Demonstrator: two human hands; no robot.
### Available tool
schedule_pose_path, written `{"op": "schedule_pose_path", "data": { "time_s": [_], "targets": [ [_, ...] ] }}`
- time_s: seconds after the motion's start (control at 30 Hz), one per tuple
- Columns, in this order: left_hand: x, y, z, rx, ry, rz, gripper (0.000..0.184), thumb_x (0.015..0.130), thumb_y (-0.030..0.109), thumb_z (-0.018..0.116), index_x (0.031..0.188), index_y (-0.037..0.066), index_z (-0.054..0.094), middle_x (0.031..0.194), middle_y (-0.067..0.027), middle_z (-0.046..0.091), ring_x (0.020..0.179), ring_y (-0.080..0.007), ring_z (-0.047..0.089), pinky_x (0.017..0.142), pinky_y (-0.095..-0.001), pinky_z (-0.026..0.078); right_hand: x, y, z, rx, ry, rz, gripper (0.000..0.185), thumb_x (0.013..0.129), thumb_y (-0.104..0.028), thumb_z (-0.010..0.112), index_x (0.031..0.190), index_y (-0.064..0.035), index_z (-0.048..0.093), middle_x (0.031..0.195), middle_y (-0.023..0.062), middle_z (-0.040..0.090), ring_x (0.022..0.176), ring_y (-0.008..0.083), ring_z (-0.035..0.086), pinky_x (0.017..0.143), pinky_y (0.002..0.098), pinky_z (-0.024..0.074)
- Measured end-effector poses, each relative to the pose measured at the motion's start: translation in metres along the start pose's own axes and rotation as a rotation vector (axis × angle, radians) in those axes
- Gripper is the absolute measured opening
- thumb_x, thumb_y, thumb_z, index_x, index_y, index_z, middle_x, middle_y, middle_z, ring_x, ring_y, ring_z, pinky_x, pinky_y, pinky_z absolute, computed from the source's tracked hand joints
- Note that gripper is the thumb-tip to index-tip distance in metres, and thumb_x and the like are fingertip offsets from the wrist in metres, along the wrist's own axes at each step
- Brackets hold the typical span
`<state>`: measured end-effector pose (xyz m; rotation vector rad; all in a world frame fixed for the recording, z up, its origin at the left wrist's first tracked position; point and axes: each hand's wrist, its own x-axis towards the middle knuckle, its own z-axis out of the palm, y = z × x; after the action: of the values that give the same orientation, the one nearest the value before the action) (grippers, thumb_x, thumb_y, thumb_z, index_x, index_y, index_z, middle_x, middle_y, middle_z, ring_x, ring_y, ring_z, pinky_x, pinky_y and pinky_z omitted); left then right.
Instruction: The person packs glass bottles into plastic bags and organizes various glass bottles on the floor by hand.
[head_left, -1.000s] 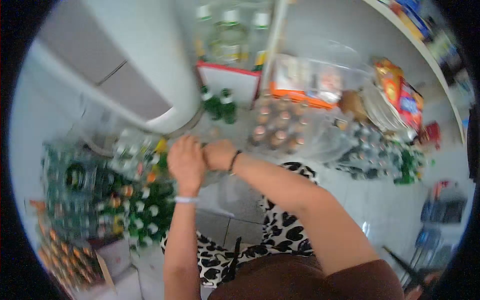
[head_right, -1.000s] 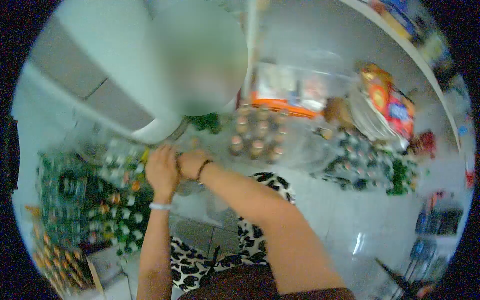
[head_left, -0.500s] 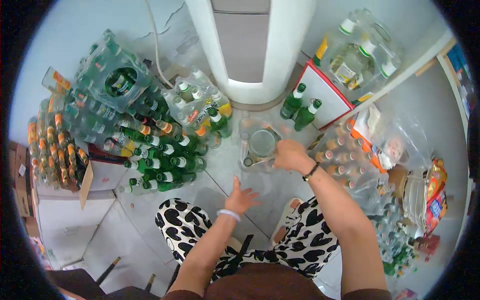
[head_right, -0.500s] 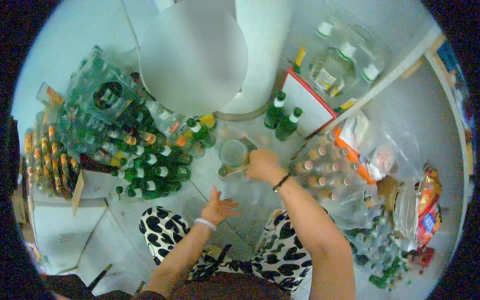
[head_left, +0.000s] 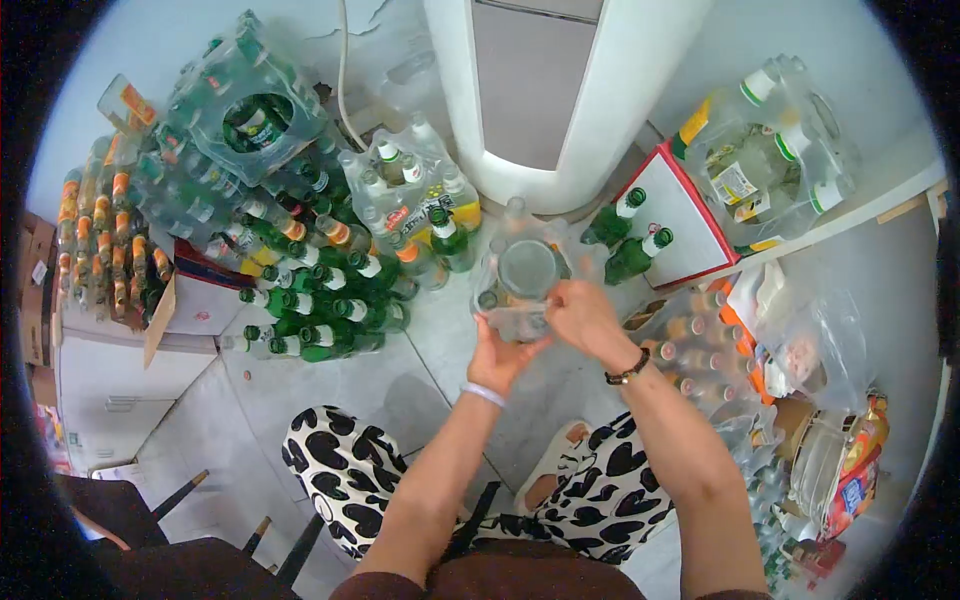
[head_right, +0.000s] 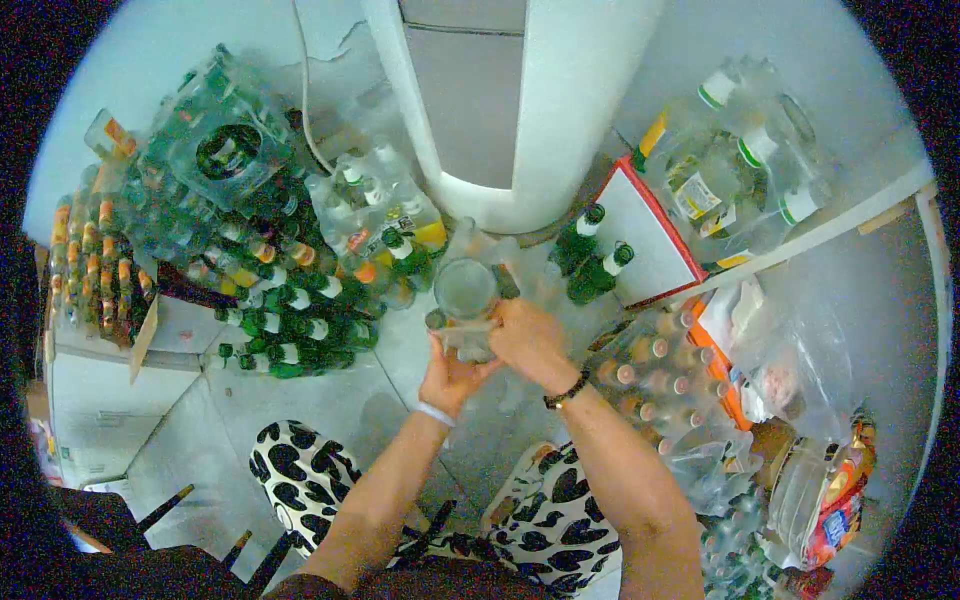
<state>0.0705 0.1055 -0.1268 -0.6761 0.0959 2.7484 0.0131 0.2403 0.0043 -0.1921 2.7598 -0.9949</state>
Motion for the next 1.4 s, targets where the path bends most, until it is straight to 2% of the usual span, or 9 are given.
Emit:
{"op": "schedule_pose_path", "data": {
  "time_s": [0.37,0.57,0.73,0.77,0.87,0.97,1.1,1.27,1.4],
  "targets": [
    [0.025,0.071,0.018,0.268,-0.046,-0.159,0.069,0.083,0.051,0.057,0.137,0.016,0.031,0.143,-0.0122,0.031,0.130,-0.0355,0.033,0.100,-0.0635,0.032,0.035,-0.020,0.002,-0.014,-0.106,-0.084,0.022,0.070,-0.018,0.054,0.072,0.0012,0.065,0.070,0.0229,0.063,0.065,0.0385,0.063,0.058,0.0457,0.0493],
    [0.028,0.072,0.011,0.281,0.007,-0.144,0.071,0.085,0.052,0.055,0.140,0.016,0.029,0.144,-0.0189,0.028,0.129,-0.0400,0.031,0.100,-0.0595,0.035,0.031,-0.022,-0.034,0.206,-0.270,0.060,0.024,0.074,-0.014,0.054,0.087,0.0025,0.064,0.060,0.0152,0.058,0.052,0.0170,0.054,0.048,0.0344,0.0425],
    [0.027,0.079,0.005,0.415,0.083,-0.270,0.078,0.083,0.061,0.052,0.144,0.024,0.021,0.147,-0.0181,0.022,0.130,-0.0417,0.029,0.099,-0.0598,0.035,0.036,0.033,-0.103,-0.466,0.307,0.089,0.038,0.084,-0.023,0.061,0.115,-0.0019,0.057,0.094,0.0204,0.063,0.082,0.0324,0.061,0.072,0.0394,0.0469],
    [0.025,0.076,0.019,0.385,0.342,-0.318,0.080,0.081,0.069,0.047,0.145,0.029,0.019,0.148,-0.0166,0.022,0.129,-0.0450,0.030,0.098,-0.0601,0.035,0.040,0.060,-0.109,-0.465,0.301,0.072,0.038,0.084,-0.023,0.061,0.115,-0.0019,0.057,0.094,0.0204,0.063,0.082,0.0324,0.061,0.072,0.0394,0.0469],
    [0.034,0.076,-0.004,0.518,-0.005,-0.297,0.085,0.079,0.073,0.043,0.146,0.028,0.015,0.149,-0.0180,0.019,0.128,-0.0493,0.028,0.097,-0.0604,0.035,0.051,0.115,-0.105,-0.716,0.282,-0.007,0.053,0.087,-0.028,0.060,0.131,-0.0043,0.044,0.119,0.0256,0.053,0.108,0.0358,0.053,0.089,0.0421,0.0421],
    [0.035,0.082,-0.003,0.641,0.083,-0.311,0.088,0.079,0.073,0.041,0.146,0.024,0.012,0.148,-0.0195,0.021,0.125,-0.0520,0.031,0.095,-0.0603,0.037,0.068,0.145,-0.084,-0.505,0.346,-0.088,0.061,0.091,-0.032,0.054,0.141,-0.0067,0.029,0.133,0.0255,0.043,0.123,0.0391,0.041,0.099,0.0415,0.0366],
    [0.041,0.082,-0.014,0.691,0.208,-0.305,0.092,0.078,0.074,0.041,0.146,0.021,0.010,0.147,-0.0235,0.020,0.124,-0.0523,0.033,0.093,-0.0594,0.040,0.083,0.128,-0.067,-0.542,0.273,0.071,0.057,0.093,-0.036,0.048,0.140,-0.0084,0.032,0.116,0.0244,0.056,0.102,0.0394,0.057,0.081,0.0440,0.0461],
    [0.037,0.088,-0.009,0.597,0.143,-0.367,0.098,0.075,0.074,0.047,0.146,0.021,0.005,0.147,-0.0311,0.005,0.125,-0.0518,0.032,0.091,-0.0609,0.041,0.094,0.129,-0.072,-0.638,0.300,0.119,0.053,0.093,-0.040,0.048,0.133,-0.0078,0.041,0.104,0.0230,0.062,0.090,0.0405,0.060,0.071,0.0455,0.0474],
    [0.028,0.098,0.005,0.832,0.290,-0.337,0.097,0.077,0.073,0.046,0.147,0.022,0.002,0.144,-0.0345,0.012,0.120,-0.0509,0.040,0.085,-0.0597,0.046,0.100,0.108,-0.073,-0.571,0.269,0.073,0.043,0.093,-0.044,0.045,0.114,-0.0059,0.050,0.088,0.0208,0.065,0.077,0.0403,0.061,0.062,0.0477,0.0474]
  ]
}}
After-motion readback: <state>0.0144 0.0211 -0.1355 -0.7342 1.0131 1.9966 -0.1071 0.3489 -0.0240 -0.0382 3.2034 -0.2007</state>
